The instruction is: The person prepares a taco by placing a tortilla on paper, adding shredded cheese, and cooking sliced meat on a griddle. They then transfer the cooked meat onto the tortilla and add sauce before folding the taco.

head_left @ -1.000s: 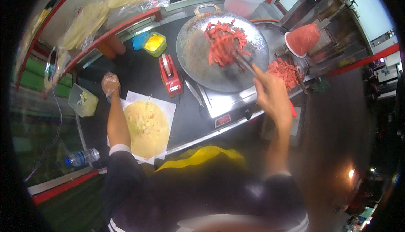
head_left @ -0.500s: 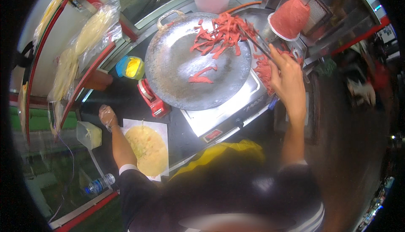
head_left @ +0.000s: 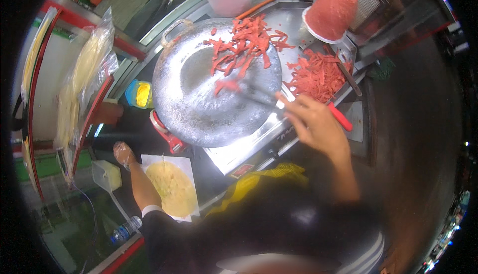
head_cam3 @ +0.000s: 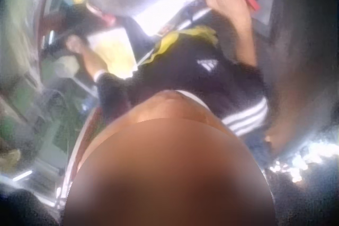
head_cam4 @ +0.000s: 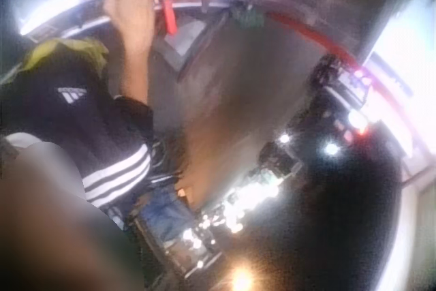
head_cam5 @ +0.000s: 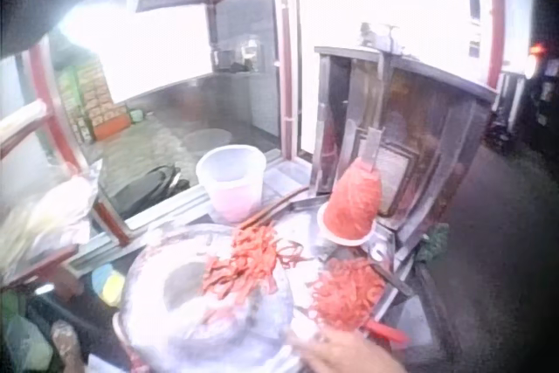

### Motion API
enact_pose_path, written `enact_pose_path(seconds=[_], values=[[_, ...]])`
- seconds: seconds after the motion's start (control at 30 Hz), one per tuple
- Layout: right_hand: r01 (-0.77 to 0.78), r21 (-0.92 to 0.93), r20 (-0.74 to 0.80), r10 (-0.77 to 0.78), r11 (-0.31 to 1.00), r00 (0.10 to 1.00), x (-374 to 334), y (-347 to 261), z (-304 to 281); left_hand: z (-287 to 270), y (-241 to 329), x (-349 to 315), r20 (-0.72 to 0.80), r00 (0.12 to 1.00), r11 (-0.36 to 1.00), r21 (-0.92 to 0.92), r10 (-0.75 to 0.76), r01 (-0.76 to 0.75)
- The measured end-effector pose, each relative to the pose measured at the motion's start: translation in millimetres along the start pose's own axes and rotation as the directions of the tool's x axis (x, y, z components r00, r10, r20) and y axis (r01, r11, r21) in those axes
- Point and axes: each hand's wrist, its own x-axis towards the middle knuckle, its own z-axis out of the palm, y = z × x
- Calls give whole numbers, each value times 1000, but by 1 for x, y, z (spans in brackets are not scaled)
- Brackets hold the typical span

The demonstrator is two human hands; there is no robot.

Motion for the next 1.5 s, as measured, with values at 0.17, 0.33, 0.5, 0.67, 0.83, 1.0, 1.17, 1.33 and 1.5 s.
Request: enact_pose_path(seconds=[0.17, 0.33, 0.5, 0.67, 0.83, 1.0, 1.17, 1.33, 1.5], values=[[-45, -81, -201, 28, 996, 979, 23, 13, -5, -29, 16, -3, 32, 999, 994, 99, 34, -37], [226, -381, -184, -312, 897, 932, 71, -3, -10, -49, 33, -2, 23, 992, 992, 40, -121, 120], [362, -490, -176, -497, 793, 850, 153, -14, 6, -53, 35, 0, 95, 995, 908, 415, 21, -59], [322, -502, -129, -438, 803, 890, 207, -8, 35, -53, 46, -5, -117, 979, 980, 88, -167, 178], [353, -492, -71, -440, 796, 895, 159, 3, 19, -48, 39, -5, -2, 999, 961, 274, -39, 38], [227, -568, -64, -317, 791, 946, 95, 30, -10, -44, 31, -3, 16, 1000, 950, 313, -4, -1], [111, -665, -229, -344, 738, 911, 86, 58, -25, -44, 31, -4, 9, 1000, 985, 174, -19, 17], [202, -661, -217, -442, 722, 870, 66, 57, -20, -33, 24, -2, 2, 999, 950, 308, 54, -52], [285, -580, -144, -440, 763, 886, 45, 64, -6, -32, 23, -4, 20, 999, 964, 265, 30, -34]])
